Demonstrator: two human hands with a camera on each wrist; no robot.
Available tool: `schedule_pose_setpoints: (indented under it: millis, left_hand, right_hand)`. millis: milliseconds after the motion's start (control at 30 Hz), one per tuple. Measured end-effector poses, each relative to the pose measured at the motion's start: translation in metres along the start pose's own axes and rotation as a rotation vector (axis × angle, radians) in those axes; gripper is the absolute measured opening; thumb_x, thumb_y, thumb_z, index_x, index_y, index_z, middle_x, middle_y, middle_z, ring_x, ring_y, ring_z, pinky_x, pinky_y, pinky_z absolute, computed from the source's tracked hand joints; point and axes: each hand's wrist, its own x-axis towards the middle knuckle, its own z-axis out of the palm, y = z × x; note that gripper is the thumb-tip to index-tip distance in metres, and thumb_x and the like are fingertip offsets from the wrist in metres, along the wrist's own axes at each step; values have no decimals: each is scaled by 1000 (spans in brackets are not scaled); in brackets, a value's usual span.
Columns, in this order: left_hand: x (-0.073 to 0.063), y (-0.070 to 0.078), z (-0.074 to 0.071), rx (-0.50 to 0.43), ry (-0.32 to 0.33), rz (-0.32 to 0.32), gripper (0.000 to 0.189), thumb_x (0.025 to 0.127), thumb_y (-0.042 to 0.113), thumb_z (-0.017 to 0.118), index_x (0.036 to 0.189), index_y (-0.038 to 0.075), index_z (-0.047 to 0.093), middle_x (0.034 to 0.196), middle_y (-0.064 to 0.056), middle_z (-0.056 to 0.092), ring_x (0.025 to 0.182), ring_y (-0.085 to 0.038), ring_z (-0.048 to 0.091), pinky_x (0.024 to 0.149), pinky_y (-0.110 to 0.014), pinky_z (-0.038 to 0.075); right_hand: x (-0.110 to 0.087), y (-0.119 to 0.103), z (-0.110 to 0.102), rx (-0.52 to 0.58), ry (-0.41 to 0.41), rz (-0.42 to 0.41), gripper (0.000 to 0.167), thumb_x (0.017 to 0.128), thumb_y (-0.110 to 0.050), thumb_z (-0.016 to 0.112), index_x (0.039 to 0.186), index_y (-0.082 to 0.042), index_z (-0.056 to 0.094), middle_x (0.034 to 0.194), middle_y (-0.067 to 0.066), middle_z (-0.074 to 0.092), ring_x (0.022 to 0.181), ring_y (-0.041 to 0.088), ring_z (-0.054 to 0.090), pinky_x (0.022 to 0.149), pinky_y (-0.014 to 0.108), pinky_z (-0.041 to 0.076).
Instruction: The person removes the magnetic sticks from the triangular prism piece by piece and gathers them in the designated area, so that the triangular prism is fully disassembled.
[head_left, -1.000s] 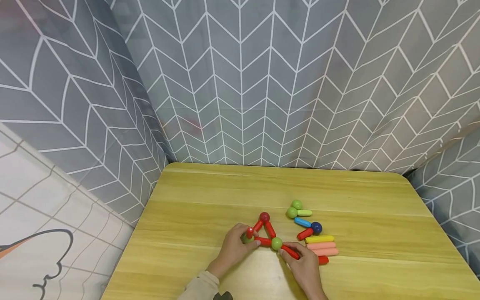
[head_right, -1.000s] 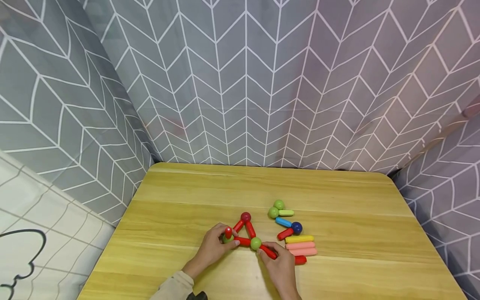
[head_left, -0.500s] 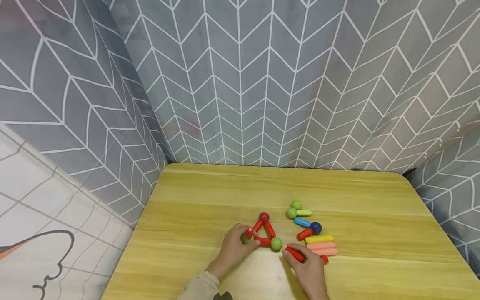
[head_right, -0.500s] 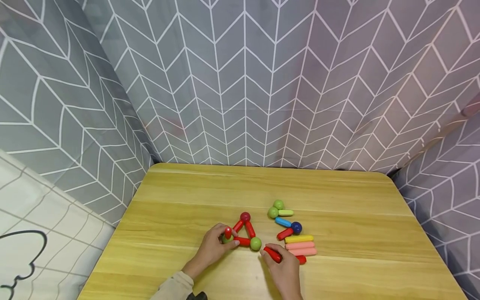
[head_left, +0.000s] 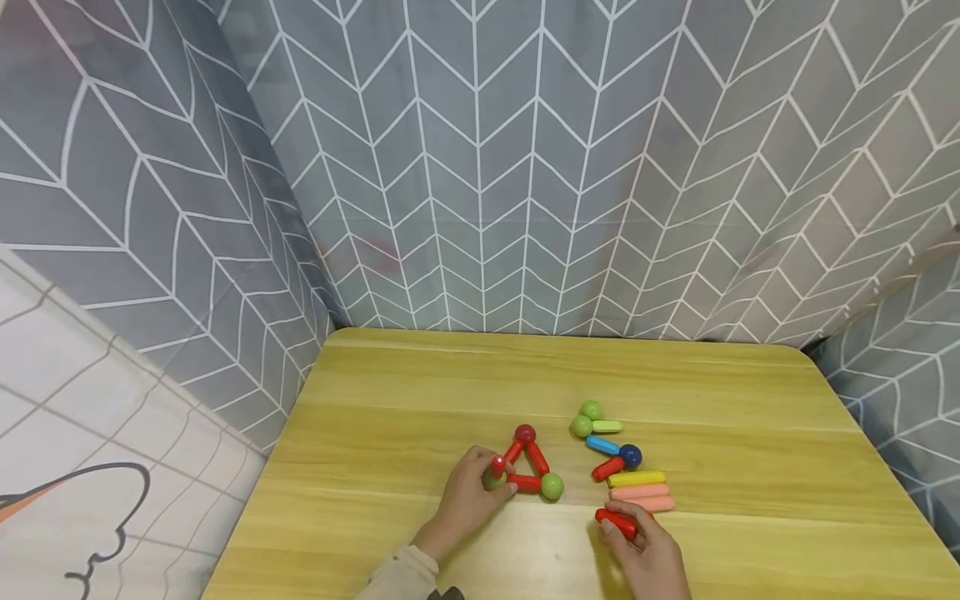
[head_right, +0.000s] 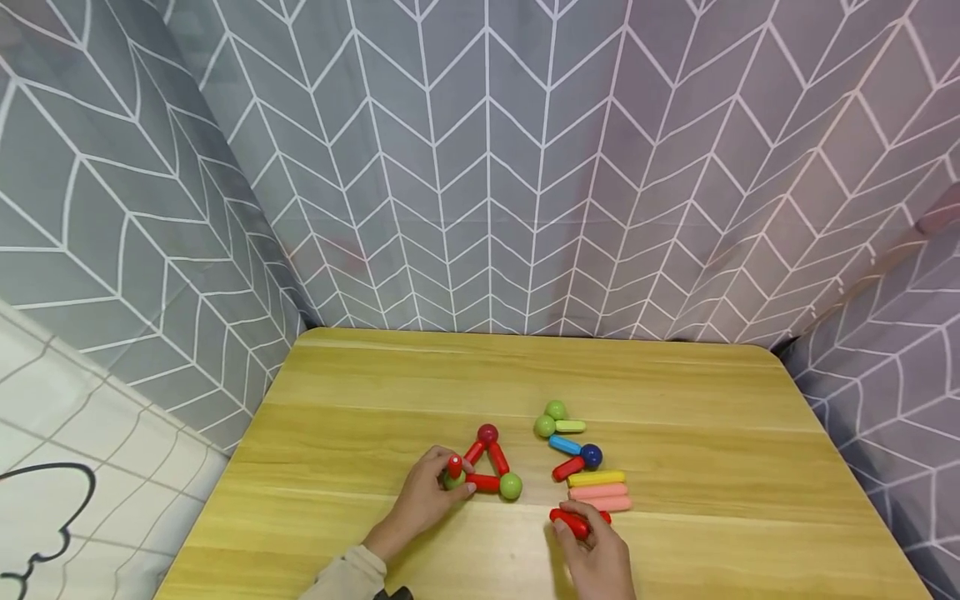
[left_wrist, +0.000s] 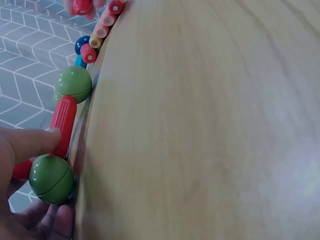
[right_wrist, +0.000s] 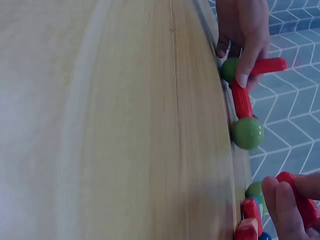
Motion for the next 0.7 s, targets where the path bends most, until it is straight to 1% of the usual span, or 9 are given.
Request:
schedule_pose_setpoints:
  millis: [67,133,200,300,400,467,533,633,700]
  left_hand:
    - [-1,1,0,5,11,-5,16,82,22,82,95,22,73,108,2,63,100,-16,58,82,-29,45]
    - [-2,2,1,6,22,-7,17,81,21,82,95,22,73,108,2,63,100,-16,59,82,-30,46]
    - [-3,2,2,9,35,-10,17,82,21,82,95,21,73,107,3,64,100,-16,59,82,-30,46]
    - [-5,2,3,16,58,-7,17,82,19,81,97,21,73,105,3,64,99,-16,60,83,-30,47]
    - [-6,2,4,18,94,9,19,81,14,81,99,18,74,104,1,64,98,-17,61,82,-29,47]
    - [-5,2,4,28,118,23,21,80,12,81,100,16,75,104,0,65,98,-19,62,82,-29,47]
    - [-5,2,4,38,130,32,23,79,11,82,101,15,75,104,-2,65,98,-20,62,81,-30,48]
    - [-6,2,5,55,127,23,28,79,10,81,106,14,75,106,-3,63,99,-21,61,82,-31,47]
    - [-6,2,6,57,120,10,33,79,11,81,111,13,74,108,-4,62,99,-20,60,82,-32,47]
  right_hand:
    - [-1,0,-5,32,22,50,33,91,-1,70,121,7,61,112,23,73,82,0,70,72,19,60]
    - [-2,3,-9,40,40,94,34,89,-4,73,119,7,62,110,21,74,81,0,70,71,20,59]
    - [-3,7,-14,34,47,99,33,89,-6,74,118,6,64,110,20,74,80,0,70,71,19,59]
    - [-6,17,-20,21,25,105,33,91,-5,69,122,6,63,111,22,74,80,3,70,71,21,60]
    - [-5,24,-25,50,8,141,38,94,-3,65,129,8,58,112,23,72,80,4,70,71,24,61]
    - [-3,27,-28,86,11,187,42,93,-3,66,131,10,54,108,19,73,80,5,71,71,25,62]
    - [-1,29,-30,106,28,228,46,91,-5,69,131,11,52,99,12,74,77,7,71,70,25,62]
    - [2,32,-33,121,52,281,52,88,-11,74,130,11,51,86,2,73,72,10,72,68,26,62]
    - [2,34,-35,118,59,294,57,87,-16,77,130,11,51,84,0,73,72,12,73,67,26,62]
